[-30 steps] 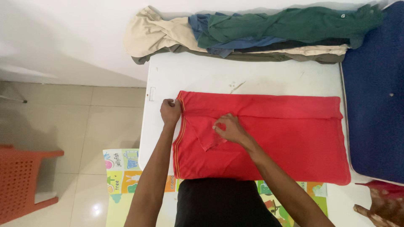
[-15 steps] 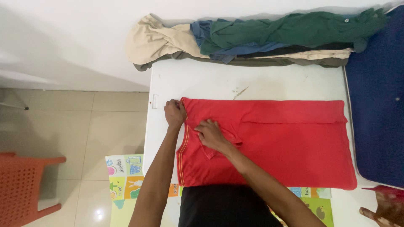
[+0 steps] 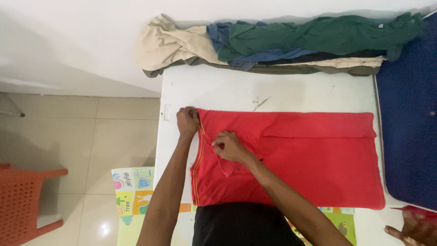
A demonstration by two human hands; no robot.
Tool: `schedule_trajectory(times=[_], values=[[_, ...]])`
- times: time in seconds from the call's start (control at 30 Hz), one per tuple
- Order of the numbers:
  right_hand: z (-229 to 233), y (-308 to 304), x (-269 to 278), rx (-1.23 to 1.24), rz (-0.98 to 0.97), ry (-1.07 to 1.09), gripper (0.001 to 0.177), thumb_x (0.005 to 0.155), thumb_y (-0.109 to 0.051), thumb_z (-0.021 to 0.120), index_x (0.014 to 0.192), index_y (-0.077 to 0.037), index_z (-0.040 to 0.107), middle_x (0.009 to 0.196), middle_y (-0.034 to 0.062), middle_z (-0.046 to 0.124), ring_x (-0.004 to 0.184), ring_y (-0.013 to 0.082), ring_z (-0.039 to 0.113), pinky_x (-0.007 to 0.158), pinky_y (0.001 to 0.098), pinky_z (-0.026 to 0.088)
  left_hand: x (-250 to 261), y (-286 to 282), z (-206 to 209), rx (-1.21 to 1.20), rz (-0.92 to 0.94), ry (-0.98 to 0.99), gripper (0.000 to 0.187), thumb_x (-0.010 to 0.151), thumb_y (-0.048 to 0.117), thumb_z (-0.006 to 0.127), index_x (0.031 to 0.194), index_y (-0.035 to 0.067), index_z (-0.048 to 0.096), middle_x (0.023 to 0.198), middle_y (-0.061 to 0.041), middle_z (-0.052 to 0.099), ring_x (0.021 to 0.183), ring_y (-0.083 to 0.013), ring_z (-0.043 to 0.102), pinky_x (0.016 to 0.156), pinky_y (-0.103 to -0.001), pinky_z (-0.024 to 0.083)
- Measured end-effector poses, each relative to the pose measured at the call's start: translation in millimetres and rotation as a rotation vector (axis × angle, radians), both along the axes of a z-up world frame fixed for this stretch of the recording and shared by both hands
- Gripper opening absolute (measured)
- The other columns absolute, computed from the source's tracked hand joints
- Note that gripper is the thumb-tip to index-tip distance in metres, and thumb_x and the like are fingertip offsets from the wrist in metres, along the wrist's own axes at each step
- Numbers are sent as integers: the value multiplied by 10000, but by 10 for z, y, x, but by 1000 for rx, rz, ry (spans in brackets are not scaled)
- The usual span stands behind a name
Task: The person folds a white polo shirt and places it into an open suitcase. They then unfold a red t-shirt on a white table, smooth it out, and fold it into a compact rectangle.
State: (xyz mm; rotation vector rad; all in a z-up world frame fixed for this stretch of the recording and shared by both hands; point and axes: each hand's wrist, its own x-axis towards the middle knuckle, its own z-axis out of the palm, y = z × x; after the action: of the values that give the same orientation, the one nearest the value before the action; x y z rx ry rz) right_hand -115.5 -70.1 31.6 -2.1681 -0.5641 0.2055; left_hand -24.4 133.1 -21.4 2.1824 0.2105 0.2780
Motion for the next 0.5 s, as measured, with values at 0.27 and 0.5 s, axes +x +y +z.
schedule_trajectory(times=[0.27, 0.5], values=[[-101, -6, -4, -29, 41, 2, 127, 779, -109, 732, 880, -105, 809, 793, 44, 700, 792, 209, 647, 746, 401, 513, 57, 35, -12, -15, 61, -37, 102, 892, 95, 708, 886, -4, 729, 852, -176, 688, 741, -308, 689, 693, -423, 556], [9, 5, -69, -30, 65, -76, 160, 783, -113, 771, 934, -73, 805, 878, 47, 740, 902, 234, 645, 850, 461, 435, -127, -78, 135, 45, 90, -179, 107, 885, 74, 685, 967, 8, 703, 920, -164, 659, 838, -342, 605, 718, -435, 517]])
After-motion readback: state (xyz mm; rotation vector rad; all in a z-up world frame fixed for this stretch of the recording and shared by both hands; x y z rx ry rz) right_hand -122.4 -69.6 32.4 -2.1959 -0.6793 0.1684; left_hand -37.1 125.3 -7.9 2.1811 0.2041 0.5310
